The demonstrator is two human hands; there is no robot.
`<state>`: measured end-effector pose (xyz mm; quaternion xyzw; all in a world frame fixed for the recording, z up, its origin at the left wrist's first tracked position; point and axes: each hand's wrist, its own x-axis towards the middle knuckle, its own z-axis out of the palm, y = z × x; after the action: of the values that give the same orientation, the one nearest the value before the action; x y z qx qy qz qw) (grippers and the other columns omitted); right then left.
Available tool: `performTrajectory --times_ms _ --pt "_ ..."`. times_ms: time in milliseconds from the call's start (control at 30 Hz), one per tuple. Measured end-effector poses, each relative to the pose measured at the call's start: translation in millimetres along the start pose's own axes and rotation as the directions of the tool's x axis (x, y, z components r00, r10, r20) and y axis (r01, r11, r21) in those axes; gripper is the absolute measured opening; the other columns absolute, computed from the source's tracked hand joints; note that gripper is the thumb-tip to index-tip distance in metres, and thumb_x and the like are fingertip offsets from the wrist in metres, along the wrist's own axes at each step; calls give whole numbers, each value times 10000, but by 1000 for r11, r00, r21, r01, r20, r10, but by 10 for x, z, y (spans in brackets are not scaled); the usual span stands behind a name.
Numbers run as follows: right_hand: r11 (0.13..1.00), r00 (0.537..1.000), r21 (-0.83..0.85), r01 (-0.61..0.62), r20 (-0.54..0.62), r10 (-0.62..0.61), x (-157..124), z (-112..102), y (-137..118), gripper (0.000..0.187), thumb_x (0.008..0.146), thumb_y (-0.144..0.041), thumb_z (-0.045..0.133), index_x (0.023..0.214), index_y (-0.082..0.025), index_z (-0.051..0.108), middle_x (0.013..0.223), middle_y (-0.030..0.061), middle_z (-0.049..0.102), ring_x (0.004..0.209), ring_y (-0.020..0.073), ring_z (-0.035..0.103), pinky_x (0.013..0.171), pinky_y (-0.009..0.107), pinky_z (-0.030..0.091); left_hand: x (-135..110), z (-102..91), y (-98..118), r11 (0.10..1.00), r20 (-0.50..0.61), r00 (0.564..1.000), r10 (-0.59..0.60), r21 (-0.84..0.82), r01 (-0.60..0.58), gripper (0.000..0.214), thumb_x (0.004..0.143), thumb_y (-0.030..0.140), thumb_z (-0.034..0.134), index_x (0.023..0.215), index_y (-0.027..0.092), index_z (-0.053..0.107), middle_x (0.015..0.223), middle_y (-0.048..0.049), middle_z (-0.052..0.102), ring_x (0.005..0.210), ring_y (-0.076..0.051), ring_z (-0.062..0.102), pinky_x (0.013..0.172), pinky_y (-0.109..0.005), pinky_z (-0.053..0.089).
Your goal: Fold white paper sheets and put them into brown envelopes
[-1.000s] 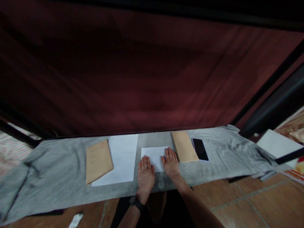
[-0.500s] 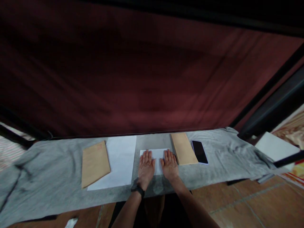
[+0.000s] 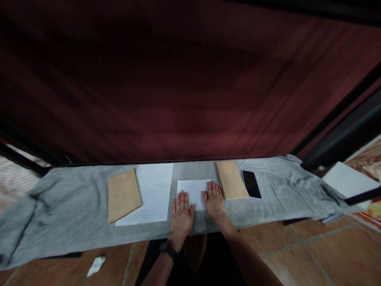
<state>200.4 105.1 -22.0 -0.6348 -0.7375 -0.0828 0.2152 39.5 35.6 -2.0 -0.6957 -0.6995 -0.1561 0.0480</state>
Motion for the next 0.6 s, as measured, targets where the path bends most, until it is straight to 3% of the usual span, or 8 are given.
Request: performTrajectory --times_ms 133,333,433,600 --pt "999 1000 45 -3 15 2 -62 -108 -80 551 1035 -307 324 1523 -52 347 1550 201 390 1437 303 372 1152 483 300 21 -37 23 1000 17 1000 -4 -5 4 586 982 364 375 1507 105 388 1557 -154 414 1488 -270 298 1206 -498 270" --pt "961 966 165 221 100 -239 -351 -235 -379 491 1041 -331 357 1501 -172 422 1569 93 395 1441 237 378 1171 438 301 14 -49 7 1000 40 999 25 0 -25 590 946 226 365 1520 90 356 1590 -151 351 1506 -269 245 1215 -502 236" --pt "969 974 140 203 71 -215 -440 -268 -379 499 1038 -349 382 1493 -151 434 1553 121 416 1423 259 406 1160 453 313 7 -36 -6 1000 41 999 27 -11 -27 593 949 248 374 1520 88 356 1593 -150 344 1507 -271 243 1216 -498 238" --pt "986 990 94 140 5 -141 -500 -309 -140 548 1042 -387 371 1510 -104 392 1521 156 459 1407 268 423 1151 439 325 16 -5 -6 999 12 1000 9 -36 -9 594 979 355 380 1512 93 372 1578 -158 374 1501 -272 263 1214 -500 242"
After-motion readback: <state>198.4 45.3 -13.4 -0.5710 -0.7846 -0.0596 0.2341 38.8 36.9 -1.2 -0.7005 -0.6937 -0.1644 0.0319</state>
